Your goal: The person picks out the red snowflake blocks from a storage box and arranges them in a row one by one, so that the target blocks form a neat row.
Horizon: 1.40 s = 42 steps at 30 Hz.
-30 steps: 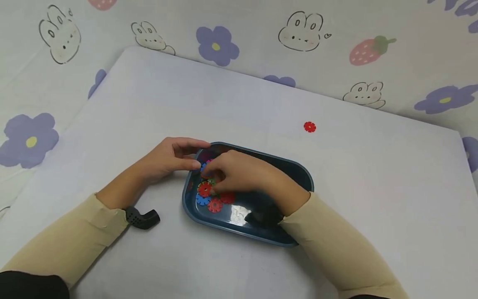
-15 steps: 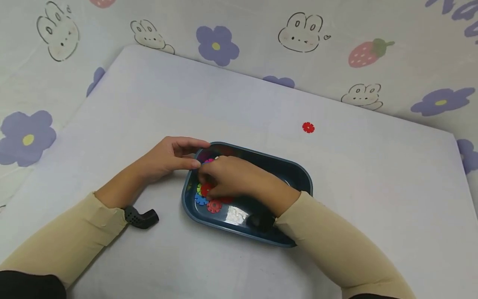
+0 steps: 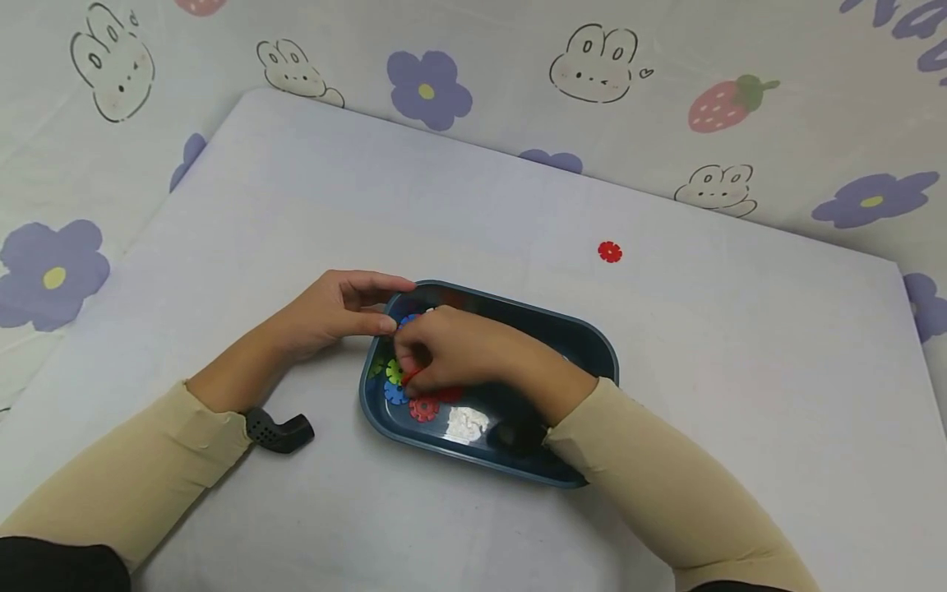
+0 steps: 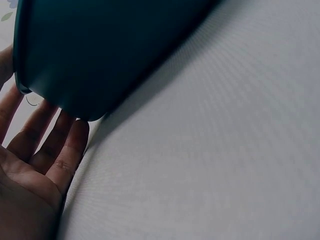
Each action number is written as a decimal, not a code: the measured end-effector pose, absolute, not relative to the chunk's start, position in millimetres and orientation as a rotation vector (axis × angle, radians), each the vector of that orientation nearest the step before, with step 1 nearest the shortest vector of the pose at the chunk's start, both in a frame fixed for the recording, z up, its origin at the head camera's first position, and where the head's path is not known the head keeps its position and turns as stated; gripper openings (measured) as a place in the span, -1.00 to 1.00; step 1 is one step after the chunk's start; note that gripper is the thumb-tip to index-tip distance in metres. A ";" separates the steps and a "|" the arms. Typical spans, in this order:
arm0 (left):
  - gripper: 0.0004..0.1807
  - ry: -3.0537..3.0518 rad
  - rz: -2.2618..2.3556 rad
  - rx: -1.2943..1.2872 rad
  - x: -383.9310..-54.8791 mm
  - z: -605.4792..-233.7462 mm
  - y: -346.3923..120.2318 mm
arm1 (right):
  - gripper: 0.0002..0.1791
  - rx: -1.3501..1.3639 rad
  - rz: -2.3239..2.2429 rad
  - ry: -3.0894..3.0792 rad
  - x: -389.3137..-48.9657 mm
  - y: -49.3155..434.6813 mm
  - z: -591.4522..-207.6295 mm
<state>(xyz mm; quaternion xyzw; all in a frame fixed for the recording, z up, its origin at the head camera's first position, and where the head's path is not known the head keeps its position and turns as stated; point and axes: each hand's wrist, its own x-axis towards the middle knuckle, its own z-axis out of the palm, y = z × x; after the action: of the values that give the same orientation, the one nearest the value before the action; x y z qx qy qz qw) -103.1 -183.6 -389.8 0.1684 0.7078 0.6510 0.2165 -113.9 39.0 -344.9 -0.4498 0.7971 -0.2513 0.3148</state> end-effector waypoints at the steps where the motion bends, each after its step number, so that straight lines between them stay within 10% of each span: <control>1: -0.47 1.960 1.803 0.466 -103.4 -389.7 -183.6 | -0.82 -1.178 -0.669 2.091 -114.1 39.4 -344.4; 42: -0.41 2.023 1.783 0.468 -100.4 -389.2 -181.2 | -0.51 -0.969 -1.027 2.129 -106.2 102.0 -272.2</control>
<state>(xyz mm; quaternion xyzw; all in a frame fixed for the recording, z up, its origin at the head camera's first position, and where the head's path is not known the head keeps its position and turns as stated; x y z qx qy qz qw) -100.4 -181.2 -389.2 0.1674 0.7242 0.6382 0.2008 -106.2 102.0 -272.2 -0.3632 0.7977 -0.3849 0.2891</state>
